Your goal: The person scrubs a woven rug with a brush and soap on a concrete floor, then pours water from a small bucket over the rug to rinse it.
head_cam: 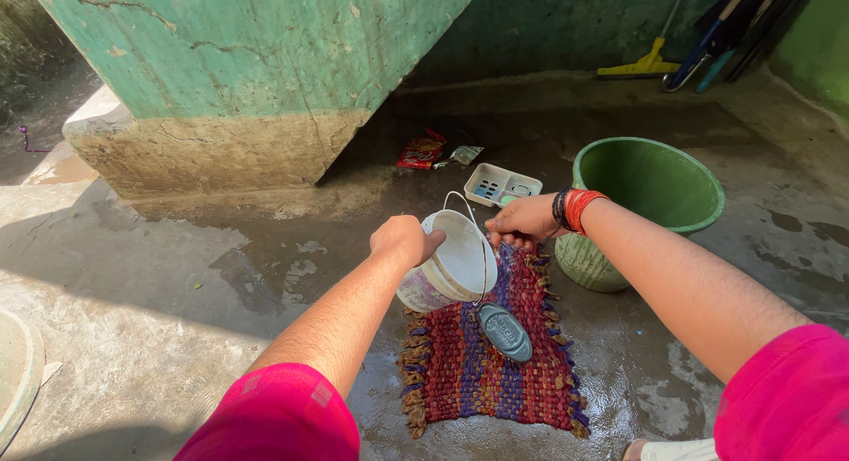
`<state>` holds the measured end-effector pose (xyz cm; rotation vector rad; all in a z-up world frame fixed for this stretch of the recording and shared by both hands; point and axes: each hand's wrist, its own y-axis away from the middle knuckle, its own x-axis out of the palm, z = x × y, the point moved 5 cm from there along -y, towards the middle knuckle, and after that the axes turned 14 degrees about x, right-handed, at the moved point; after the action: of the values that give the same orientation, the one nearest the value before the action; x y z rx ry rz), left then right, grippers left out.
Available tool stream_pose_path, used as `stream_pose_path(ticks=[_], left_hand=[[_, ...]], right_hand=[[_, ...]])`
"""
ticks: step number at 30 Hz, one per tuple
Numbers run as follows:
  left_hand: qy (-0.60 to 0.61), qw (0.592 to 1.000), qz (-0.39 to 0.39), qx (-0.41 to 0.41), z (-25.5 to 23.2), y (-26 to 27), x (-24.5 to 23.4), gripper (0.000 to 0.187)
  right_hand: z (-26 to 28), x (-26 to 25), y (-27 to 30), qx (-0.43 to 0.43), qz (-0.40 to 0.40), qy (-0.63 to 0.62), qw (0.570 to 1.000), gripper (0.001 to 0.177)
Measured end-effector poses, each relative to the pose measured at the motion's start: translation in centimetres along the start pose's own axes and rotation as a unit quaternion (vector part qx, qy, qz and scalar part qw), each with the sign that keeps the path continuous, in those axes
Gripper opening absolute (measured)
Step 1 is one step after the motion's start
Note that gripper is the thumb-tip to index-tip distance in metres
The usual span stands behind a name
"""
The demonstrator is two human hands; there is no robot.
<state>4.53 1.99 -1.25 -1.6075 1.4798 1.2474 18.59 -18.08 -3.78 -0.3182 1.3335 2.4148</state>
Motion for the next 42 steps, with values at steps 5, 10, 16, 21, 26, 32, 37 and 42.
stream_pose_path(ticks=[5,10,16,21,26,32,37,42], left_hand=[[-0.039,0.999,0.002,-0.001,0.7,-0.5,-0.4,0.061],[-0.068,0.998,0.002,0.006,1.5,-0.8,-1.2,0.062],[-0.073,0.997,-0.014,0.015,1.8,-0.2,-2.5,0.057],[-0.065,0.997,-0.029,0.021,1.2,0.5,-3.4,0.056],[-0.002,0.997,-0.041,0.066,-0.7,1.6,-3.2,0.057],[0.059,0.989,-0.062,0.118,-3.0,2.6,-2.7,0.059],[0.107,0.981,-0.073,0.144,-4.0,3.2,-3.0,0.058],[0.109,0.984,-0.062,0.126,-3.1,3.2,-3.2,0.058]], right_hand=[[1.5,1.6,1.8,-0.016,0.013,0.112,0.994,0.036],[2.3,2.2,4.5,-0.019,-0.008,0.102,0.995,0.032],[3.1,2.5,4.8,-0.070,-0.069,0.143,0.985,0.027],[4.9,2.7,4.1,-0.165,-0.067,0.081,0.981,0.026],[5.2,4.9,3.2,-0.188,-0.197,0.278,0.921,0.026],[1.8,6.4,-2.0,-0.058,-0.223,0.424,0.876,0.023],[-1.8,5.7,-8.6,-0.276,-0.246,0.369,0.853,0.034],[-2.1,5.8,-9.4,-0.101,-0.244,0.499,0.825,0.028]])
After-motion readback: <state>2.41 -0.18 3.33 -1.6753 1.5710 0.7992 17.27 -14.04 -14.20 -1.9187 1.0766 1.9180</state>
